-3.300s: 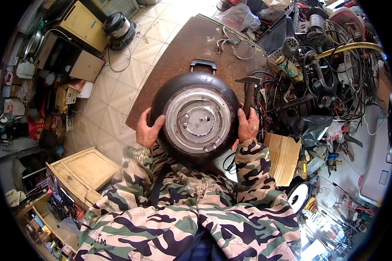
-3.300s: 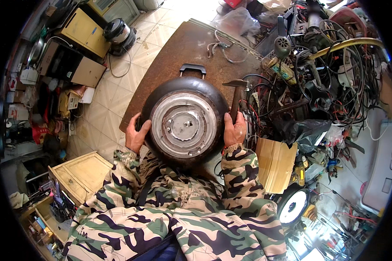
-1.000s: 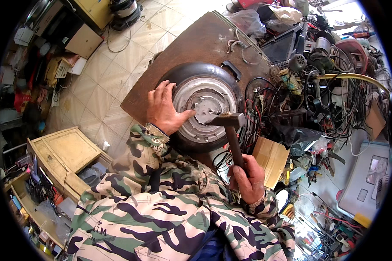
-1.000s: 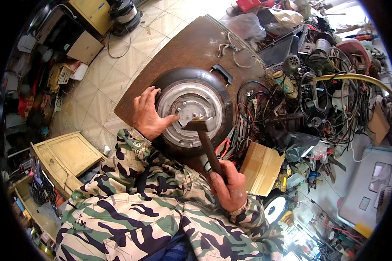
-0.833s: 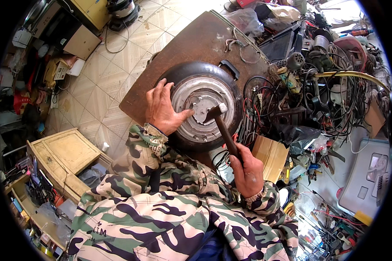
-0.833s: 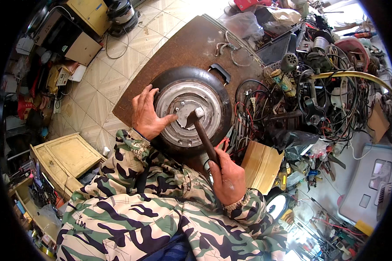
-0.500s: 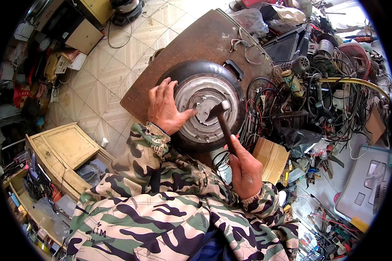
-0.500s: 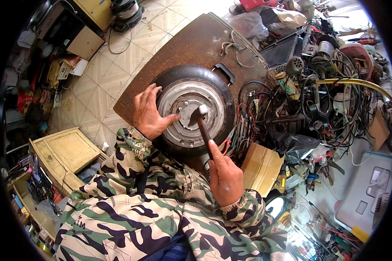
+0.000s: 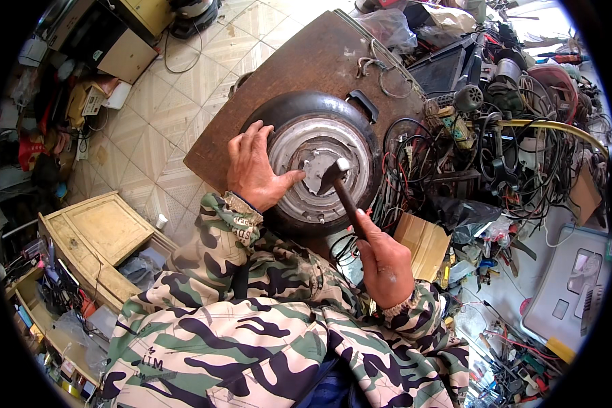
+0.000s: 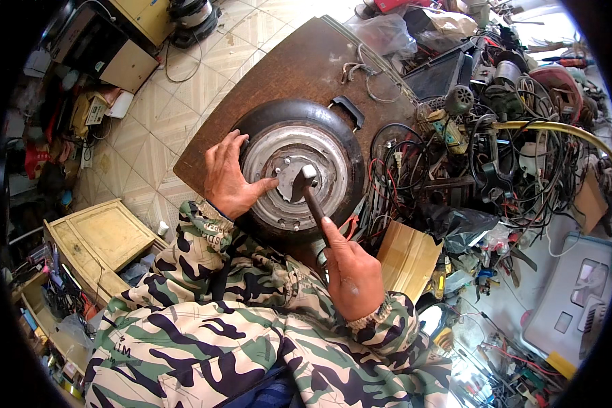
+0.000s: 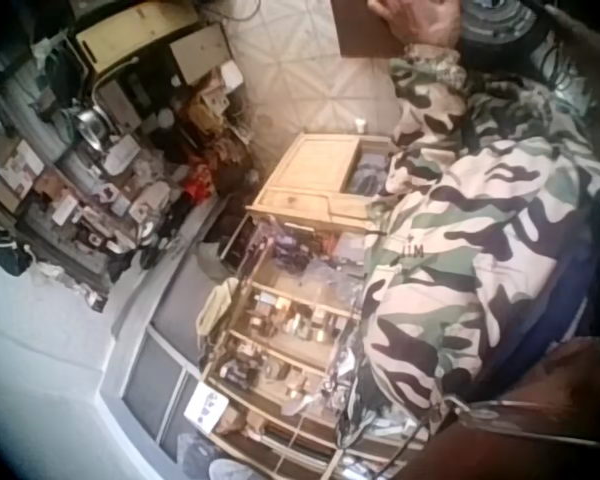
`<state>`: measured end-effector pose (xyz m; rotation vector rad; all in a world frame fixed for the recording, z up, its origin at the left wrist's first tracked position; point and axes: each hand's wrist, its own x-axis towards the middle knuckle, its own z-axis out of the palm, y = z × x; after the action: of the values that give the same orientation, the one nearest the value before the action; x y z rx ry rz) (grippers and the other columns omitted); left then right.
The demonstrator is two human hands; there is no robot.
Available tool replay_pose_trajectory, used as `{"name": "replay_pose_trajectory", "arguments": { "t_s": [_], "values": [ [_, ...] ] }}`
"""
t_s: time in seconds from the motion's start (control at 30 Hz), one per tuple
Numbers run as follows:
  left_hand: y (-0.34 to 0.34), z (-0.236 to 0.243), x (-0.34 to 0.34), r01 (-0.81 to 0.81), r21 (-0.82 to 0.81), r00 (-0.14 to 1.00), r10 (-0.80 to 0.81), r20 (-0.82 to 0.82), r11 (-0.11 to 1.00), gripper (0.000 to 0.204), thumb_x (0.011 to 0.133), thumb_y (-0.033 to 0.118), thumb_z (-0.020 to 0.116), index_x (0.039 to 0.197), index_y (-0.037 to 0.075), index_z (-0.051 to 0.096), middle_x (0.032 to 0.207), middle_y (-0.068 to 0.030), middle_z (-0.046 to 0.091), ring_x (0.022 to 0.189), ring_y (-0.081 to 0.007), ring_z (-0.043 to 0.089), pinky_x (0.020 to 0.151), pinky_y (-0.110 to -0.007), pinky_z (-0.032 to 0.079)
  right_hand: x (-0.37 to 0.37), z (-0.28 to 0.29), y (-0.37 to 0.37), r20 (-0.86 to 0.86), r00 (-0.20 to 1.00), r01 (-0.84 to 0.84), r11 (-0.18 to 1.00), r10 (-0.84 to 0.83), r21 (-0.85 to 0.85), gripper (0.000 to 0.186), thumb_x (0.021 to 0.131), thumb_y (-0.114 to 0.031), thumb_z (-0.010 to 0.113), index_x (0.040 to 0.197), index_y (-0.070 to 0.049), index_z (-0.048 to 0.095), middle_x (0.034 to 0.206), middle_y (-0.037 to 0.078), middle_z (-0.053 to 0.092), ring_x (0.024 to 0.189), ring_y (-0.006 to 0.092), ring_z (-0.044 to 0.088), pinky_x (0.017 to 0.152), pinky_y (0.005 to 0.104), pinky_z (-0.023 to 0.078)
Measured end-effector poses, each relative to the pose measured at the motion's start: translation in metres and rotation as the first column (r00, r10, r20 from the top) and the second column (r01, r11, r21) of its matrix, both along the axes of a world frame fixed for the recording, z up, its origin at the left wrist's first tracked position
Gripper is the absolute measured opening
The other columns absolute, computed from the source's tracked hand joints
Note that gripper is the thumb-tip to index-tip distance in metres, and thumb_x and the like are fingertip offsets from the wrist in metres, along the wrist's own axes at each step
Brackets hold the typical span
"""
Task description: The person uses a hammer and a metal chisel to repeatedly strike and scrape the center of a circular metal part clamped to a workbench. The person rotates the part occasionally to access different areas while continuing to chip away material from the surface.
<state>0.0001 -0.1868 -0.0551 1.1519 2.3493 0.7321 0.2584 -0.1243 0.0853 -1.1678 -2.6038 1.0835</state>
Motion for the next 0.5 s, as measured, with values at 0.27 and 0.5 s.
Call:
{"name": "replay_pose_trajectory", "arguments": {
  "t_s": [0.27, 0.5],
  "values": [
    [-0.0016, 0.0021, -0.0003, -0.009, 0.017, 1.0, 0.009, -0.009, 1.0, 0.109, 0.07, 0.049, 0.098, 0.157, 0.006, 0.047, 0.163, -0.0179, 0.046, 0.148, -0.0397, 0.038, 0.126, -0.05, 0.034, -0.0026, 0.0069, 0.002, 0.072, 0.996, -0.057, 0.997, 0.053, 0.053, 0.069, 0.095, 0.001, 0.069, 0.16, -0.015, 0.056, 0.09, 0.019, 0.066, 0.072, 0.0407, 0.068, 0.066, 0.0512, 0.055],
    [-0.0007, -0.0003, 0.0002, -0.003, 0.007, 1.0, 0.003, -0.004, 1.0, 0.109, 0.071, 0.05, 0.097, 0.157, 0.006, 0.047, 0.163, -0.0173, 0.046, 0.149, -0.0397, 0.038, 0.127, -0.05, 0.034, -0.0031, 0.0108, -0.0028, 0.133, 0.989, -0.078, 0.992, 0.065, 0.101, 0.073, 0.091, 0.003, 0.069, 0.161, -0.016, 0.056, 0.087, 0.017, 0.062, 0.069, 0.0389, 0.067, 0.063, 0.051, 0.054]
  ]
}}
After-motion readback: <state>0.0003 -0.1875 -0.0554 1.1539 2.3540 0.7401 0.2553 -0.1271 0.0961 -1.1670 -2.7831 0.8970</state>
